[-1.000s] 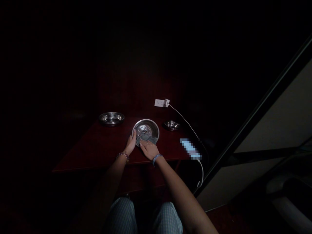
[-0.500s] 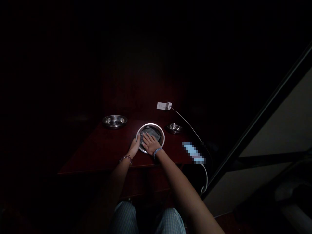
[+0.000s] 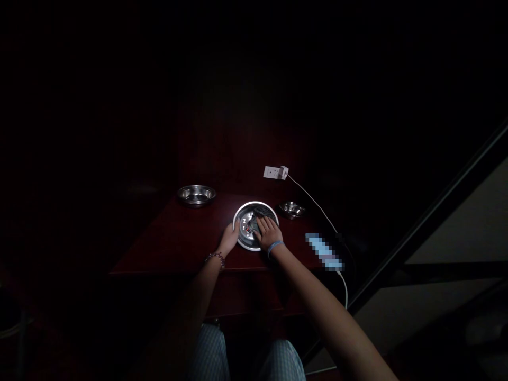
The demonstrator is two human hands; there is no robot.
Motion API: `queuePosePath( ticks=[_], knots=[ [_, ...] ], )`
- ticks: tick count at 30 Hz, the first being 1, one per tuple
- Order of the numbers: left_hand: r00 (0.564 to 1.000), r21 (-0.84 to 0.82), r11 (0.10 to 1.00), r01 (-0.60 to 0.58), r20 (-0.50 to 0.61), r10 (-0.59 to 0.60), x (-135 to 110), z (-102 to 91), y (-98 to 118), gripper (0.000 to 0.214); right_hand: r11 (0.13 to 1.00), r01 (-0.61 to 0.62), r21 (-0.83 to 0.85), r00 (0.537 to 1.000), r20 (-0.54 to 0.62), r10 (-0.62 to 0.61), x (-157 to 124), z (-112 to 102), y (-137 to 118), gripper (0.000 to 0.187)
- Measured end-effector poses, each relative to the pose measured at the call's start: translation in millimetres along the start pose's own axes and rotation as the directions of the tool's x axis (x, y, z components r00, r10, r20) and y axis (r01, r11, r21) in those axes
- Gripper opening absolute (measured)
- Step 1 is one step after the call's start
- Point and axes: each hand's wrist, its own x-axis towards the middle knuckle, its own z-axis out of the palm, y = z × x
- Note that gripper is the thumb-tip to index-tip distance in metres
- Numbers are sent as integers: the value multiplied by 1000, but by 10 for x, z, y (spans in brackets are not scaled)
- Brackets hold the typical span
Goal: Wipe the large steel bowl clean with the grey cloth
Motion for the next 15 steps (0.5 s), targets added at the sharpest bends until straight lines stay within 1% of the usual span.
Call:
queuePosePath(
  ticks=[2,5,9,12,15],
  knots=[
    [1000,9,1000,-26,-6,26,-6,-4,10,45,1000,-14,-8,1000,10,14,-51,-15,-23,68],
    [999,32,999,-43,-13,43,-12,-12,20,44,998,-52,-38,997,55,54,-149,-36,-79,71],
    [997,76,994,-79,-18,81,-19,-14,23,41,995,-72,-63,994,80,77,-342,-25,-169,77],
    [995,103,990,-93,-17,95,-32,-18,31,38,998,-65,-18,994,85,66,-491,3,-245,78],
    [997,138,988,-72,-14,75,-50,-29,42,37,998,-53,44,994,94,48,-604,32,-367,74]
  ],
)
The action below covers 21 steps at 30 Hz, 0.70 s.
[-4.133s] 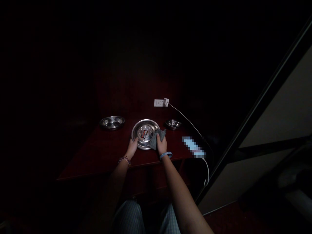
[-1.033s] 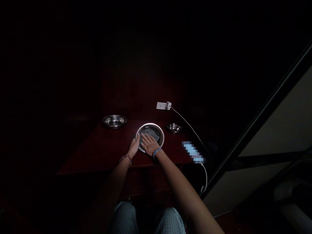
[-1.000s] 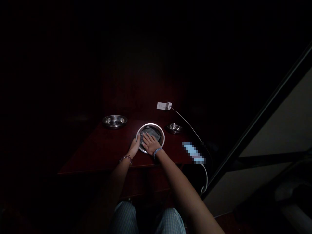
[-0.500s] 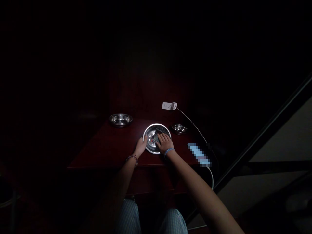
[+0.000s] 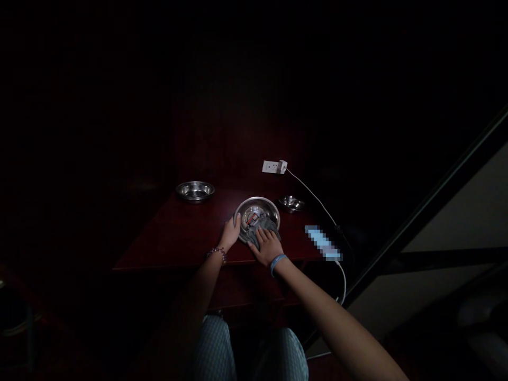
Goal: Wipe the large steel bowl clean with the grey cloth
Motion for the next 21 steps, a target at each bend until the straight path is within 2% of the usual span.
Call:
queuePosePath(
  ticks=[4,8,14,21],
  knots=[
    [999,16,999,30,22,-31,-1,-10,-10,38,996,23,87,999,21,-25,-45,30,-218,72],
    [998,1,998,60,19,-60,27,-10,-50,35,981,39,190,996,68,-52,41,7,-371,73],
    [999,-29,999,31,38,-29,47,-19,-100,28,968,62,242,991,104,-89,101,-6,-404,76],
    [1000,-49,998,29,-8,-30,27,-32,-117,23,974,94,206,993,55,-107,70,53,-380,74]
  ],
)
